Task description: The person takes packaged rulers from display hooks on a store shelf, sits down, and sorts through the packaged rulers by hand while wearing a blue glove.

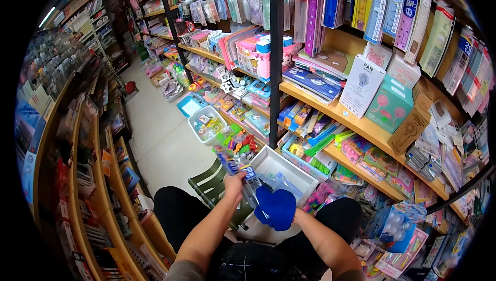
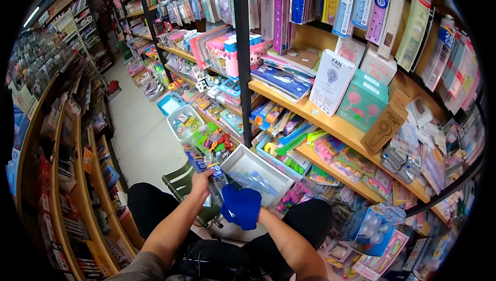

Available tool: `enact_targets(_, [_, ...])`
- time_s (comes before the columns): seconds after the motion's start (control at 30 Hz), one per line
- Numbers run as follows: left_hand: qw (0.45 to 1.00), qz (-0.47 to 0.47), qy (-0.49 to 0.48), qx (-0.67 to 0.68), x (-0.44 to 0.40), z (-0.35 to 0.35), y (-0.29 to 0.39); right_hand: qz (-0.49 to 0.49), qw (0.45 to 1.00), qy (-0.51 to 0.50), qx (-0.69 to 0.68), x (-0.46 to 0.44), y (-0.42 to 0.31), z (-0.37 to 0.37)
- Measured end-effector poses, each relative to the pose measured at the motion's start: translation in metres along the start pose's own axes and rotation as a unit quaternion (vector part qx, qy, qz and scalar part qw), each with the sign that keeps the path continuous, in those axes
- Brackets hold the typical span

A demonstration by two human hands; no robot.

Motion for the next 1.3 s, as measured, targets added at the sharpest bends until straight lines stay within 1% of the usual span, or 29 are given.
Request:
enact_targets(0.07, [1.0,-0.003,0.021,0.002,-0.015,0.017,0.003,0.016,0.998,-0.039,0.035,-0.003,0.008,-0.005])
enact_targets(0.13, [1.0,0.012,-0.011,0.022,-0.018,0.024,-0.004,0.017,0.997,-0.062,0.048,-0.007,0.013,-0.008])
enact_targets(0.2, [0.998,0.024,-0.05,0.038,0.009,0.01,-0.003,0.016,0.996,-0.076,0.054,-0.01,0.016,-0.01])
enact_targets(0.23, [0.998,0.016,-0.058,-0.001,0.017,0.007,-0.012,0.015,0.995,-0.079,0.06,-0.011,0.015,-0.011])
enact_targets(0.27, [0.994,0.058,-0.095,0.001,0.02,0.003,-0.023,0.015,0.995,-0.082,0.063,-0.011,0.016,-0.012])
enact_targets(0.33, [0.982,0.113,-0.15,0.01,0.023,0.002,-0.033,0.016,0.994,-0.082,0.068,-0.011,0.017,-0.012])
enact_targets(0.4, [0.977,0.145,-0.157,0.004,0.022,0.002,-0.031,0.013,0.994,-0.084,0.069,-0.009,0.019,-0.014])
enact_targets(0.43, [0.98,0.142,-0.134,0.033,0.023,0.002,-0.029,0.012,0.994,-0.086,0.072,-0.008,0.02,-0.015])
enact_targets(0.53, [0.98,0.124,-0.144,0.053,0.005,0.013,-0.017,0.009,0.993,-0.087,0.075,-0.009,0.024,-0.013])
enact_targets(0.57, [0.989,0.105,-0.098,0.038,0.001,0.019,-0.007,0.008,0.993,-0.085,0.075,-0.01,0.026,-0.011])
enact_targets(0.6, [0.993,0.081,-0.08,0.007,-0.016,0.032,-0.005,0.008,0.994,-0.083,0.073,-0.011,0.027,-0.01])
enact_targets(0.67, [0.984,0.038,-0.012,-0.173,-0.041,0.061,-0.003,0.007,0.994,-0.077,0.074,-0.013,0.029,-0.007])
enact_targets(0.77, [0.937,0.075,0.078,-0.331,-0.051,0.093,-0.016,0.01,0.995,-0.061,0.077,-0.016,0.031,-0.003])
enact_targets(0.87, [0.904,0.082,0.088,-0.411,-0.052,0.105,-0.034,0.013,0.996,-0.035,0.082,-0.019,0.034,0.001])
enact_targets(1.0, [0.893,0.097,0.099,-0.427,-0.061,0.115,-0.054,0.02,0.996,0.023,0.089,-0.024,0.039,0.004])
enact_targets(1.03, [0.902,0.105,0.103,-0.406,-0.062,0.115,-0.057,0.023,0.995,0.041,0.09,-0.024,0.04,0.005])
enact_targets(1.17, [0.913,0.115,0.036,-0.389,-0.051,0.102,-0.047,0.057,0.984,0.122,0.116,-0.026,0.042,0.014])
enact_targets(1.23, [0.927,0.076,-0.031,-0.367,-0.027,0.082,-0.033,0.093,0.971,0.151,0.157,-0.027,0.04,0.017])
enact_targets(1.3, [0.932,0.051,-0.087,-0.348,0.012,0.053,-0.013,0.133,0.953,0.156,0.224,-0.029,0.036,0.015])
Point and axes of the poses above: each hand's wrist, its own x-axis away from the middle knuckle, its own z-axis out of the back of the hand, y = z × x, the point moved 4 cm from there along -x, towards the middle knuckle, and after that the axes turned 5 degrees about z, right-handed, at the moved point
